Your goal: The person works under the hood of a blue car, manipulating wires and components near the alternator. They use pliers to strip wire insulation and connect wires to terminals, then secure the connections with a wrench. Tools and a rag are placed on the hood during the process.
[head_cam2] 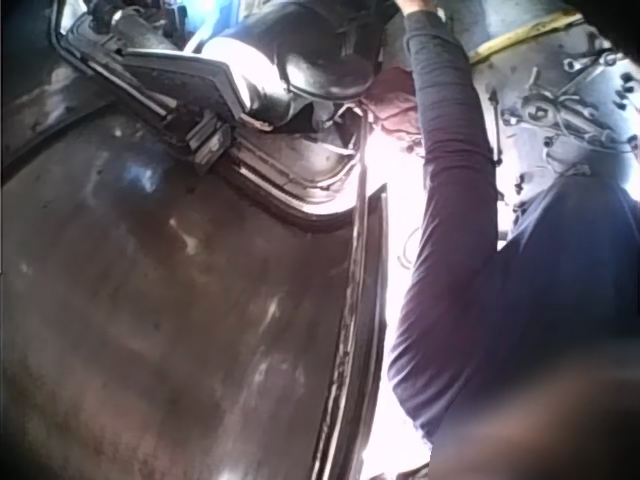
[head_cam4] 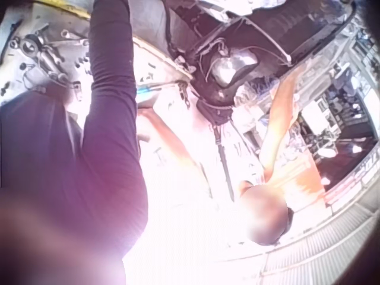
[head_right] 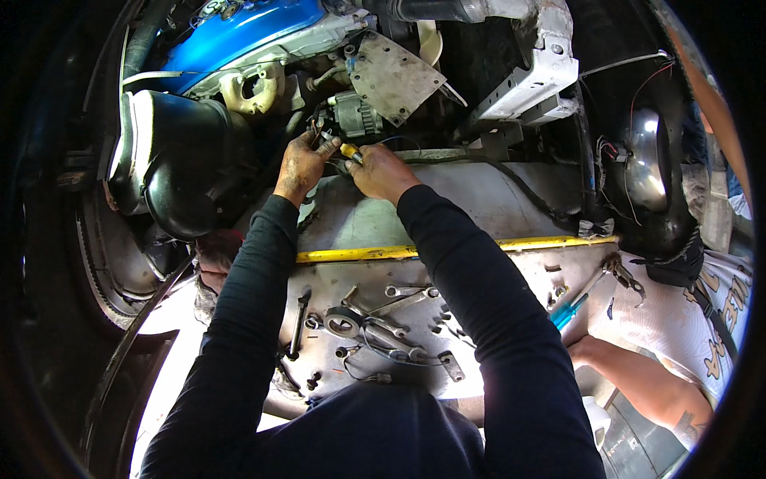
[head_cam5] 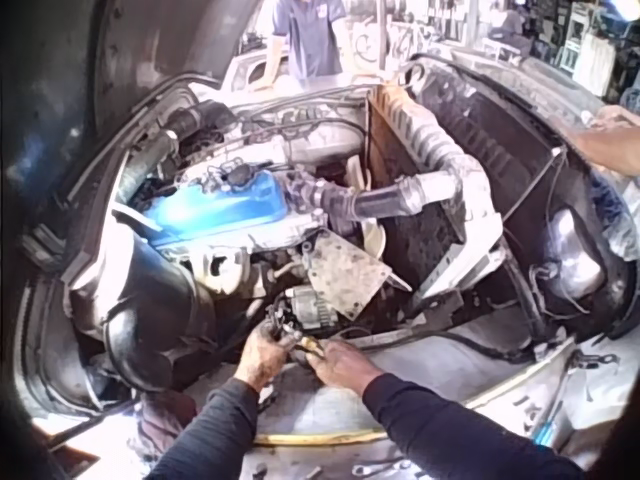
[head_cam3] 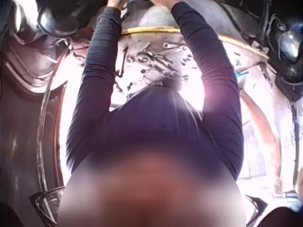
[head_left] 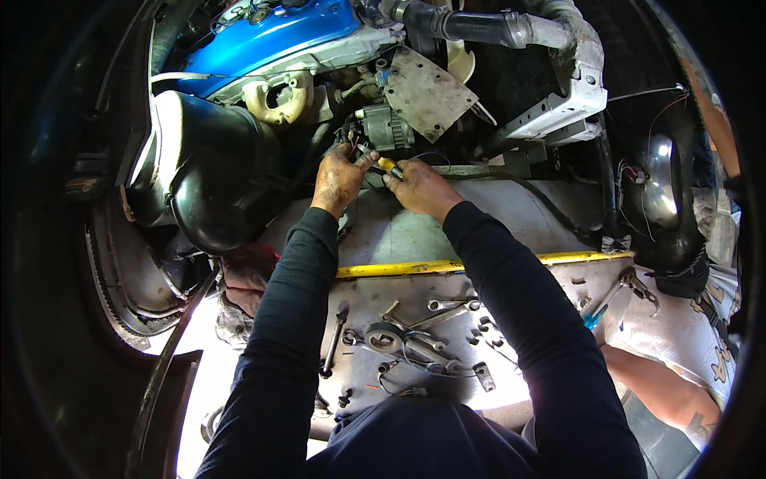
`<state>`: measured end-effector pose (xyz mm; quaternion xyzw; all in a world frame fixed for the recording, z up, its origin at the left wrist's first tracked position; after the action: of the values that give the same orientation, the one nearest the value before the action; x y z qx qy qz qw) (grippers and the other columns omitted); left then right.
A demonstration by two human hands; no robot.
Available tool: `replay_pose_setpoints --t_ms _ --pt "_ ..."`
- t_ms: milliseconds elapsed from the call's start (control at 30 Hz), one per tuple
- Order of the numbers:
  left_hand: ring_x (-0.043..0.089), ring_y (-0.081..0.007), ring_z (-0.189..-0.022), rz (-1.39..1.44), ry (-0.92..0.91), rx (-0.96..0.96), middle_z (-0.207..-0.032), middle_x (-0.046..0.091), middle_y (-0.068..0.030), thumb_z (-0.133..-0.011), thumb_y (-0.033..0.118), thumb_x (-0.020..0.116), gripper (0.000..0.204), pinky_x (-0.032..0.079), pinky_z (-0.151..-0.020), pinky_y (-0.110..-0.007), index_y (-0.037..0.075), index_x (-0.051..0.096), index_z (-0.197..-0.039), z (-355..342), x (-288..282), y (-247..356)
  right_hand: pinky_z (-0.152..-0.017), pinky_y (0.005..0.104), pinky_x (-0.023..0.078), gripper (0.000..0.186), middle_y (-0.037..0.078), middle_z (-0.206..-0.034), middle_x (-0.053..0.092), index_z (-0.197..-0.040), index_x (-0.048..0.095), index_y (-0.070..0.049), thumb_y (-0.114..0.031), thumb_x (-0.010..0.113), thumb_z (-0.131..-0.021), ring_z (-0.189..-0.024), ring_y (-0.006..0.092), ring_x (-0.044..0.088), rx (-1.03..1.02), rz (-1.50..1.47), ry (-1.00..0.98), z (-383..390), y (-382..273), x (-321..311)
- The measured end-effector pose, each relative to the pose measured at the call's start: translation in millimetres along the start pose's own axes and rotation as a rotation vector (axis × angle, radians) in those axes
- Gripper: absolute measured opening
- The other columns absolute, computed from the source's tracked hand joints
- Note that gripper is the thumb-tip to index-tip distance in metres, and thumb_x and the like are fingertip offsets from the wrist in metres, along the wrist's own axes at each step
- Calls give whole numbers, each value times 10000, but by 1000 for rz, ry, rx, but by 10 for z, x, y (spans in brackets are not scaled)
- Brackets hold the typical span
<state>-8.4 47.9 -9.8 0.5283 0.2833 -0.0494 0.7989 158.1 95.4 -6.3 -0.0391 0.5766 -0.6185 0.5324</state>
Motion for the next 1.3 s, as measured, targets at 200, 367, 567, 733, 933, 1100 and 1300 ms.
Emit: replay_pose_setpoints --t_ms 200,367,567,733,933,1100,1300 --pt "665 -175 -888 -55 -10 -129 -1048 759 -141 -880 324 837 523 524 -837 -322 -70 685 -1189 -21 -15 -24 -825 485 513 429 303 -910 691 -1013 678 69 -356 624 -999 -897 463 669 104 -36 -73 8 -24 24" --pt "672 -163 -895 12 -24 -100 -1047 761 -130 -855 300 860 507 528 -843 -320 -61 698 -1172 12 -10 11 -750 452 536 450 245 -890 716 -974 700 52 -390 620 -1001 -807 364 700 146 -30 -130 21 -74 -30" --pt "726 -297 -933 -61 -69 -39 -997 750 -234 -898 316 755 480 538 -869 -389 -96 695 -1136 33 18 21 -590 388 557 208 118 -907 710 -1008 613 -75 -279 574 -1005 -710 252 686 714 -1030 -496 208 105 105" --pt "686 -314 -989 -110 -133 -78 -1060 724 -242 -930 208 594 418 496 -940 -375 -93 663 -1212 -6 -72 6 -594 412 526 237 119 -909 706 -941 652 -50 -264 553 -961 -712 256 672 459 -845 -409 299 -5 -222" --pt "626 -183 -1041 141 -128 -12 -1173 708 -120 -933 67 593 374 459 -982 -307 -59 633 -1283 5 -64 32 -740 480 515 328 209 -951 575 -1047 654 1 -291 655 -897 -791 398 582 -265 379 12 1625 -801 -729" --pt "670 -226 -1063 242 -138 -69 -1216 713 -176 -913 64 645 375 484 -988 -321 -81 636 -1260 -30 -65 -24 -841 465 495 356 161 -1156 561 -1078 678 -102 -381 749 -868 -1055 347 555 -311 462 -125 2479 -1075 -366" --pt "677 -228 -1034 189 -123 -86 -1162 730 -177 -904 74 652 370 494 -955 -335 -74 650 -1243 -20 -85 -21 -927 477 427 298 127 -1262 564 -1096 709 -145 -344 719 -875 -1140 317 524 -208 488 -282 2763 -988 -6"
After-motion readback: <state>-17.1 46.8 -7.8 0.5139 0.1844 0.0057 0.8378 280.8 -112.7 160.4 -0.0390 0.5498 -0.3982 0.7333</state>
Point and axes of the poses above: each hand's wrist, its own z-axis away from the middle knuckle, its own x-axis out of the palm, y = z × x, the point moved 6 cm from there along -z, towards the middle knuckle
